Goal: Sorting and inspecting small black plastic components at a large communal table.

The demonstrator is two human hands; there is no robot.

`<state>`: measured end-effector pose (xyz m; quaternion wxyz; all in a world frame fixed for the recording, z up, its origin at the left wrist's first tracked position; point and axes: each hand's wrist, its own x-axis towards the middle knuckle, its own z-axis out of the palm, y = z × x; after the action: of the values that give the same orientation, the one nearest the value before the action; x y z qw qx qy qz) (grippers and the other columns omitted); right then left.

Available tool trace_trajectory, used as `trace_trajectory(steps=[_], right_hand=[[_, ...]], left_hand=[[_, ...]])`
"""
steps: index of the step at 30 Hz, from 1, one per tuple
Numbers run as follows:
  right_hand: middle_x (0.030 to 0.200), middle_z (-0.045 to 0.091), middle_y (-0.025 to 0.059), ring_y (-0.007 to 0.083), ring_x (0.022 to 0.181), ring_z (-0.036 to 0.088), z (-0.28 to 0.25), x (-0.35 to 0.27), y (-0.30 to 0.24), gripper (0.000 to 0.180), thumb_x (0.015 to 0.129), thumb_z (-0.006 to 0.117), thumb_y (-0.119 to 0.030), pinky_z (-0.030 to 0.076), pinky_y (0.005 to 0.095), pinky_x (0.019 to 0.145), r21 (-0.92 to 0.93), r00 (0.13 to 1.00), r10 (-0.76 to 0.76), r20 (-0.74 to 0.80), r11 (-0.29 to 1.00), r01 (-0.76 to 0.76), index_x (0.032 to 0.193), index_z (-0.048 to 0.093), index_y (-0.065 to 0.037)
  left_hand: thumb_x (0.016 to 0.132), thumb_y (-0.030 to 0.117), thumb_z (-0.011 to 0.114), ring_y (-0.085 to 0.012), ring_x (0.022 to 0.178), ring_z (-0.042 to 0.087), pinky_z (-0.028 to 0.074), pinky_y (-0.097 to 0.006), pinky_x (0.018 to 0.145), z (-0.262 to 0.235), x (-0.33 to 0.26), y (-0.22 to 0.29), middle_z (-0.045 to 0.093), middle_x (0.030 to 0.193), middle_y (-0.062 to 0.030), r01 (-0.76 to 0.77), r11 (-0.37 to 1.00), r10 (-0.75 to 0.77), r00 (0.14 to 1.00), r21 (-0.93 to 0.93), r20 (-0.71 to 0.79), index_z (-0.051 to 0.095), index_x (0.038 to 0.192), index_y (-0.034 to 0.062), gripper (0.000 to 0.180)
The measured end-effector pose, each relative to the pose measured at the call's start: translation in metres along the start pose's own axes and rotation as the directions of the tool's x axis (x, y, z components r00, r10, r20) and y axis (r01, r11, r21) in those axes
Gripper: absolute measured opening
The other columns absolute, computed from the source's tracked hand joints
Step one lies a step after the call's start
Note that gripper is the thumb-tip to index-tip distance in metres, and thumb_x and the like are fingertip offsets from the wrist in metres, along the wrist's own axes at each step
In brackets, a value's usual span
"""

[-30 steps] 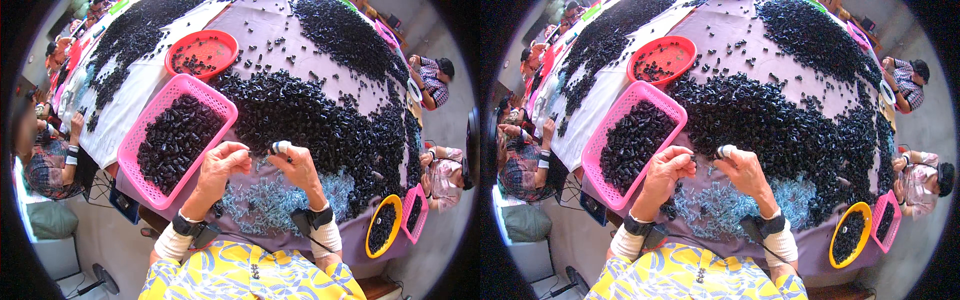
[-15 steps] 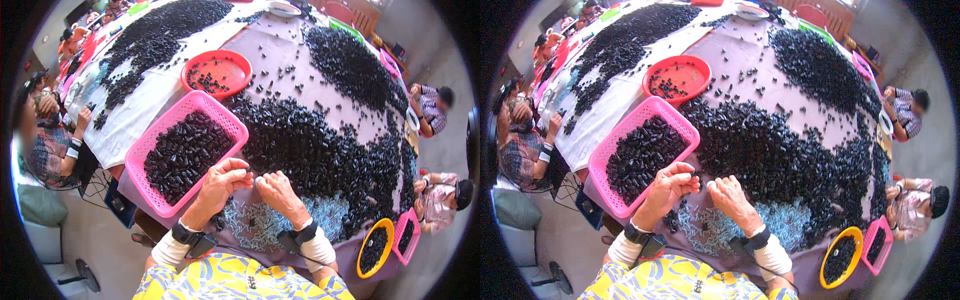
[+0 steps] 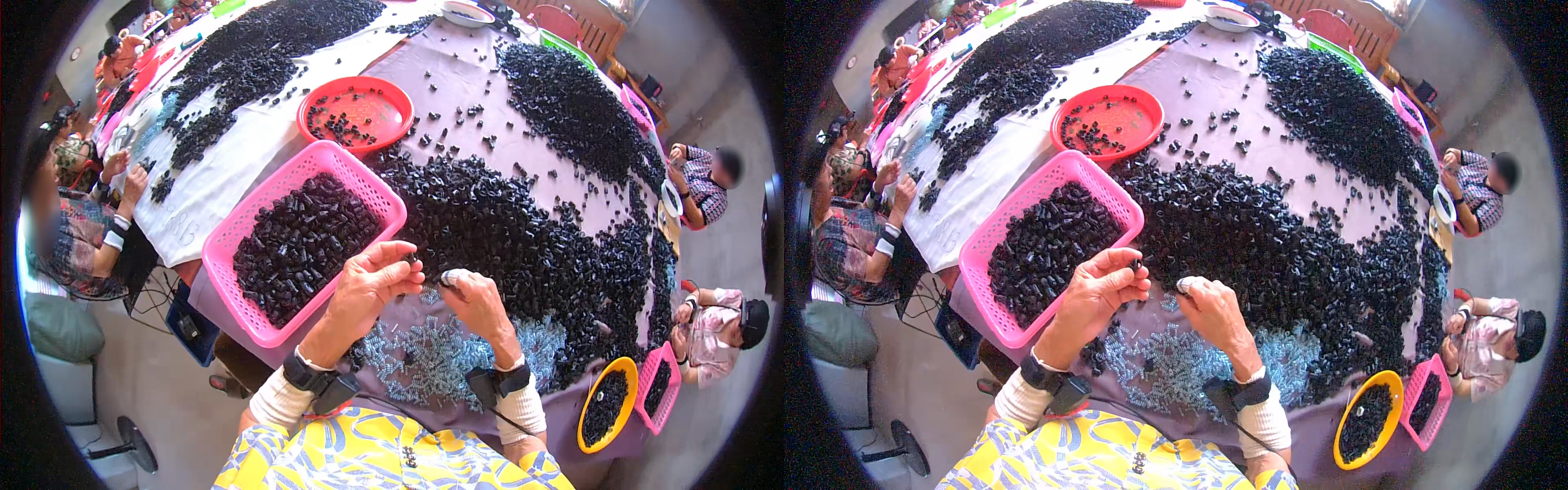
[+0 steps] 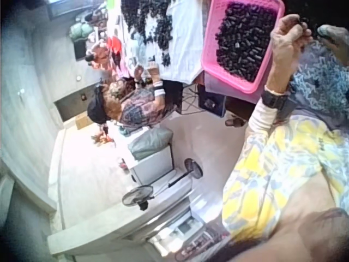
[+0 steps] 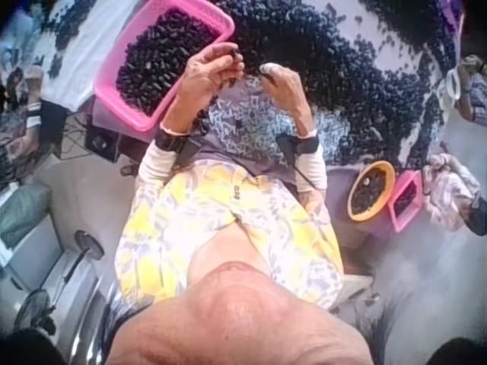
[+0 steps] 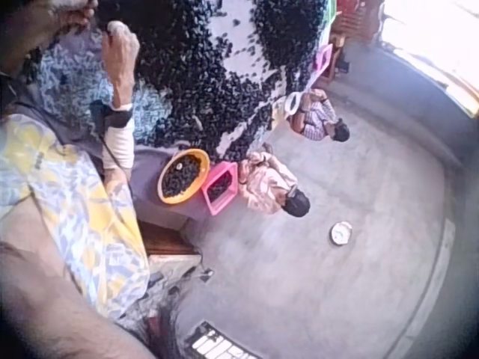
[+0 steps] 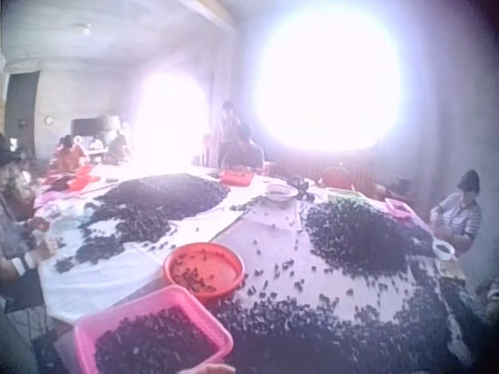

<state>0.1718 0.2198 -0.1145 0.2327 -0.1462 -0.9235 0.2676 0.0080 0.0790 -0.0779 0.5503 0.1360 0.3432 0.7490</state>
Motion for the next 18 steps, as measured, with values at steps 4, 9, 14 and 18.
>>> trace_trajectory(steps=[4,9,14,18], right_hand=[[0.081,0.061,0.0096,0.0296,0.071,0.06,0.009,-0.002,-0.007,0.01,0.077,0.062,-0.012,0.048,0.0404,0.062,-0.186,0.988,0.013,0.157,0.982,0.017,0.085,0.061,-0.006],[0.075,0.06,0.0083,0.0278,0.072,0.061,0.018,-0.001,-0.028,0.008,0.075,0.062,-0.012,0.046,0.04,0.066,-0.197,0.956,-0.025,0.292,0.977,0.085,0.079,0.057,-0.007],[0.072,0.06,0.0075,0.0267,0.07,0.062,0.034,-0.008,-0.034,0.01,0.073,0.066,-0.012,0.046,0.0409,0.067,-0.232,0.949,-0.07,0.307,0.962,0.145,0.074,0.057,-0.008],[0.072,0.06,0.0095,0.0275,0.07,0.062,0.022,0.001,-0.031,0.007,0.076,0.061,-0.012,0.046,0.041,0.068,-0.142,0.955,0.011,0.297,0.989,0.033,0.078,0.058,-0.007]], left_hand=[[0.089,0.003,0.059,-0.0227,0.086,0.066,0.056,-0.036,0.078,-0.002,0.003,0.0,0.065,0.098,-0.0134,-0.008,1.0,0.008,1.0,-0.011,-0.002,0.056,0.114,0.0002,0.026],[0.089,0.003,0.059,-0.0223,0.086,0.066,0.056,-0.036,0.078,-0.004,0.0,0.0,0.065,0.098,-0.013,-0.015,1.0,0.015,0.999,0.014,-0.035,0.056,0.113,0.0006,0.024],[0.089,0.003,0.058,-0.0223,0.087,0.066,0.055,-0.036,0.079,0.0,-0.002,-0.003,0.065,0.099,-0.0134,-0.008,1.0,0.009,1.0,0.02,-0.007,0.056,0.114,0.0005,0.025],[0.089,0.004,0.059,-0.0219,0.088,0.066,0.055,-0.035,0.08,-0.001,-0.003,-0.005,0.065,0.099,-0.0137,-0.018,0.999,0.017,1.0,0.048,0.017,0.056,0.115,0.0002,0.027]])
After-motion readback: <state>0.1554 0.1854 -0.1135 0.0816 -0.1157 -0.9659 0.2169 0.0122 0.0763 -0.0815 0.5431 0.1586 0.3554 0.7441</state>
